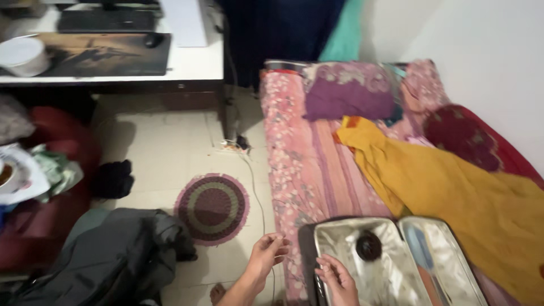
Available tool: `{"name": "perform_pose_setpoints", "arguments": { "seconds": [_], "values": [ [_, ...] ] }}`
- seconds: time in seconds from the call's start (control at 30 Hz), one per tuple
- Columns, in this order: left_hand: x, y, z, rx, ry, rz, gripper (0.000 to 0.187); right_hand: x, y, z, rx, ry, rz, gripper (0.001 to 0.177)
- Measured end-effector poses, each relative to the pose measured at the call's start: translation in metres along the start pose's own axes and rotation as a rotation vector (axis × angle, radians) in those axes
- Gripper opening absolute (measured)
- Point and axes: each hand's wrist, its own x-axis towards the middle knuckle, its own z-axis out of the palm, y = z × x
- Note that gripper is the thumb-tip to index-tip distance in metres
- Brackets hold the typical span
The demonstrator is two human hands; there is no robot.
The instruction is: The person packs a suitcase by placing a blue toiletry case, a smartphone, a water bottle, and a coiled cable into the mesh pocket and main compartment. They then retrieve a key from a desk, add it to the suitcase, and fold two shirts before placing them inside.
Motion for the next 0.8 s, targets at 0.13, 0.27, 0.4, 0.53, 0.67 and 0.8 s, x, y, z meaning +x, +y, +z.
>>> {"name": "perform_pose_setpoints", "arguments": {
  "seconds": [0.13,0.27,0.4,0.53,0.67,0.8],
  "values": [
    [-0.007,0.013,-0.031,-0.062,0.054,0.017,0.027,0.019,-0.012,0.037,-0.048,-0.049,0.002,0.044],
    [-0.01,0.028,-0.057,-0.088,0.074,0.04,0.025,0.035,-0.027,0.074,-0.039,-0.117,-0.046,0.043],
    [-0.011,0.045,-0.084,-0.117,0.076,0.061,0.025,0.047,-0.037,0.111,-0.028,-0.148,-0.087,0.043],
    [-0.011,0.06,-0.114,-0.149,0.088,0.085,0.025,0.06,-0.042,0.141,-0.043,-0.218,-0.129,0.043],
    [-0.02,0.071,-0.143,-0.191,0.12,0.131,0.025,0.065,-0.039,0.172,-0.055,-0.188,-0.085,0.042],
    [-0.03,0.078,-0.168,-0.224,0.186,0.143,0.026,0.068,-0.036,0.198,-0.008,-0.244,-0.033,0.043]
  ]
}}
